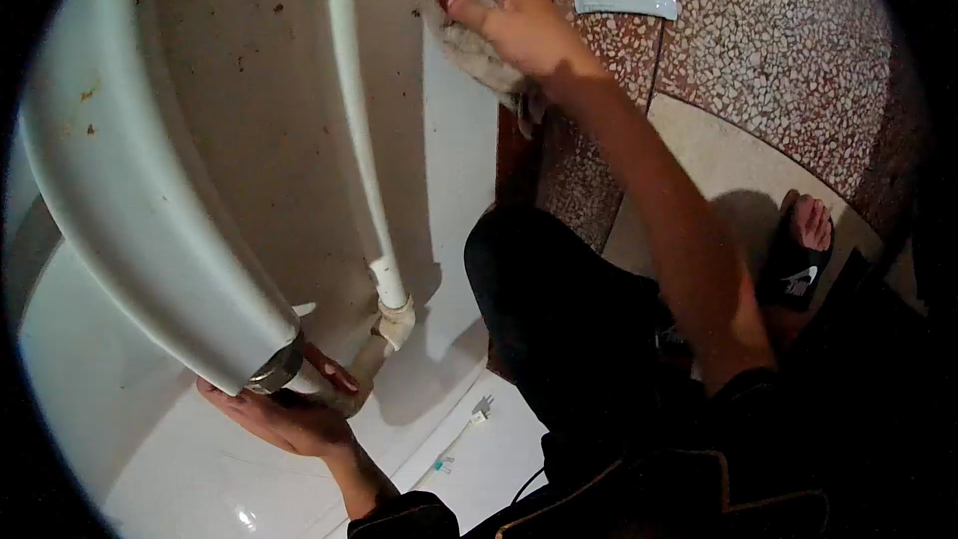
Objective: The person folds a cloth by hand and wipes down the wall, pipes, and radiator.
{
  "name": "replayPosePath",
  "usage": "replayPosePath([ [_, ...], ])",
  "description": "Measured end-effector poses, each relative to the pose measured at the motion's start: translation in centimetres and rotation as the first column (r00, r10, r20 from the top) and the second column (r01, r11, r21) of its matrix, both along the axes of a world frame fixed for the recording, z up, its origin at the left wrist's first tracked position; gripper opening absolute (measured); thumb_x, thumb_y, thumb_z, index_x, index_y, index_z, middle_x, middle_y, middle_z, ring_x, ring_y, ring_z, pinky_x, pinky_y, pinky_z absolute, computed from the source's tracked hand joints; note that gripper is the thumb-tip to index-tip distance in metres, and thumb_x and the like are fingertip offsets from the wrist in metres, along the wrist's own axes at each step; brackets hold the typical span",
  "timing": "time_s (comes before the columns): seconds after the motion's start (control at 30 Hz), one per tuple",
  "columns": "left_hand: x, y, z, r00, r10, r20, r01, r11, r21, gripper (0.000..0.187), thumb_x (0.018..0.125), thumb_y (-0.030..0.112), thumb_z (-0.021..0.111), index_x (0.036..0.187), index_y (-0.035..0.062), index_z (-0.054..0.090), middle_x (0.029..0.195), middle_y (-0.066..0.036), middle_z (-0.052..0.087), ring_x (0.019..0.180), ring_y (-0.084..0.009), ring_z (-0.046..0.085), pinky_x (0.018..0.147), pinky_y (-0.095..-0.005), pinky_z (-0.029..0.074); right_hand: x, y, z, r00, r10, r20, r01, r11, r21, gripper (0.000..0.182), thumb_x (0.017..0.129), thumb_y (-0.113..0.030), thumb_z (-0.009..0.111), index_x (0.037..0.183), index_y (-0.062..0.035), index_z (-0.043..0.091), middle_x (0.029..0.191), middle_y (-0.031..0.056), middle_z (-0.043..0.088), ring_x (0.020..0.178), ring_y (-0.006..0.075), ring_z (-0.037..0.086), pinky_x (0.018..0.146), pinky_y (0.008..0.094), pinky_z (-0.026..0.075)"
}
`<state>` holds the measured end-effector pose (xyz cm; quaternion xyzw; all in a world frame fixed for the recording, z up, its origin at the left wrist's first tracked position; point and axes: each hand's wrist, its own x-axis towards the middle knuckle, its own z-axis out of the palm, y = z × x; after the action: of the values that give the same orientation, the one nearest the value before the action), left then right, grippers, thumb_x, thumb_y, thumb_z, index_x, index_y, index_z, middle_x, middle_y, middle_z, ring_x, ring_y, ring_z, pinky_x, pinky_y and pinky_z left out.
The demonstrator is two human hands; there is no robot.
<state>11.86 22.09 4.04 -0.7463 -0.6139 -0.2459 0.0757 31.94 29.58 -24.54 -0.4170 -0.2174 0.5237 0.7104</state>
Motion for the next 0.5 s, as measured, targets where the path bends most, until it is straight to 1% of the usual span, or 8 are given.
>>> replayPosePath([
  [0.03, 0.5, 0.0, -0.3, 0.999, 0.044, -0.014, -0.044, 0.999, 0.018, 0.062, 0.096, 0.047, 0.035, 0.131, -0.0040, 0.033, 0.093, -0.014, 0.046, 0.071, -0.0184, 0.051, 0.072, -0.0298, 0.044, -0.6, 0.5, -0.3, 0.991, -0.067, 0.115, 0.065, 0.998, 0.019, 0.010, 0.091, -0.018, 0.057, 0.090, -0.0087, 0.060, 0.075, -0.0032, 0.057, 0.067, 0.0056, 0.052, 0.060, 0.0217, 0.044],
  [0.07, 0.1, 0.3, -0.5, 0.999, -0.009, 0.037, 0.006, 0.998, 0.056, 0.063, 0.096, 0.048, 0.035, 0.133, -0.0035, 0.031, 0.087, -0.013, 0.046, 0.056, -0.0175, 0.046, 0.058, -0.0284, 0.041, -2.2, 1.7, -0.3, 0.871, -0.336, 0.357, 0.297, 0.941, 0.163, 0.011, 0.092, -0.019, 0.056, 0.091, -0.0081, 0.059, 0.075, -0.0038, 0.057, 0.066, 0.0053, 0.050, 0.060, 0.0216, 0.042],
  [0.1, 0.1, -0.1, -0.2, 0.999, -0.018, 0.048, 0.017, 1.000, 0.020, 0.064, 0.096, 0.048, 0.034, 0.134, -0.0031, 0.029, 0.087, -0.013, 0.047, 0.053, -0.0176, 0.046, 0.056, -0.0283, 0.042, -1.3, 1.3, 0.5, 0.872, -0.337, 0.356, 0.298, 0.941, 0.161, 0.011, 0.092, -0.019, 0.056, 0.091, -0.0081, 0.059, 0.075, -0.0038, 0.057, 0.066, 0.0053, 0.050, 0.060, 0.0216, 0.042],
  [0.17, 0.3, -0.7, 0.2, 0.997, -0.035, 0.069, 0.038, 0.998, -0.051, 0.065, 0.096, 0.048, 0.034, 0.138, -0.0025, 0.027, 0.088, -0.014, 0.049, 0.049, -0.0180, 0.048, 0.051, -0.0279, 0.043, 0.5, -0.4, 3.1, 0.988, 0.071, 0.137, -0.063, 0.996, -0.060, 0.012, 0.092, -0.019, 0.057, 0.091, -0.0075, 0.060, 0.077, -0.0037, 0.058, 0.071, 0.0052, 0.051, 0.064, 0.0222, 0.044],
  [0.27, -1.2, -0.3, 0.6, 0.998, -0.061, -0.008, 0.061, 0.998, -0.019, 0.067, 0.098, 0.047, 0.033, 0.142, -0.0021, 0.027, 0.113, -0.017, 0.046, 0.096, -0.0200, 0.053, 0.082, -0.0346, 0.045, -1.0, -0.2, -1.6, 0.998, 0.019, -0.053, -0.018, 1.000, 0.013, 0.015, 0.091, -0.021, 0.060, 0.091, -0.0058, 0.060, 0.079, -0.0028, 0.058, 0.069, 0.0056, 0.052, 0.061, 0.0223, 0.044],
  [0.3, -1.2, -0.5, 0.7, 0.998, -0.067, 0.002, 0.067, 0.998, -0.015, 0.067, 0.098, 0.047, 0.033, 0.142, -0.0021, 0.027, 0.113, -0.017, 0.046, 0.096, -0.0200, 0.053, 0.082, -0.0346, 0.045, -0.7, -0.4, -2.1, 0.983, 0.048, -0.175, -0.052, 0.998, -0.019, 0.016, 0.090, -0.021, 0.061, 0.092, -0.0051, 0.060, 0.079, -0.0024, 0.058, 0.069, 0.0058, 0.052, 0.060, 0.0227, 0.044],
  [0.43, -0.9, -0.5, 0.1, 0.995, -0.086, -0.051, 0.091, 0.991, 0.101, 0.069, 0.098, 0.048, 0.033, 0.144, -0.0026, 0.024, 0.119, -0.018, 0.044, 0.104, -0.0221, 0.048, 0.092, -0.0379, 0.038, 0.5, -0.2, 3.8, 0.974, 0.024, 0.225, -0.025, 1.000, 0.002, 0.020, 0.091, -0.025, 0.061, 0.094, -0.0045, 0.061, 0.080, -0.0011, 0.060, 0.069, 0.0074, 0.052, 0.061, 0.0264, 0.045],
  [0.5, -2.2, -0.5, 0.9, 0.993, -0.091, -0.076, 0.096, 0.993, 0.074, 0.063, 0.098, 0.044, 0.034, 0.139, -0.0020, 0.026, 0.108, -0.018, 0.049, 0.094, -0.0227, 0.053, 0.085, -0.0384, 0.043, -0.2, 0.0, -0.9, 0.976, -0.004, 0.218, -0.023, 0.992, 0.121, 0.024, 0.091, -0.030, 0.061, 0.095, -0.0056, 0.061, 0.080, -0.0012, 0.060, 0.070, 0.0086, 0.052, 0.064, 0.0265, 0.045],
])
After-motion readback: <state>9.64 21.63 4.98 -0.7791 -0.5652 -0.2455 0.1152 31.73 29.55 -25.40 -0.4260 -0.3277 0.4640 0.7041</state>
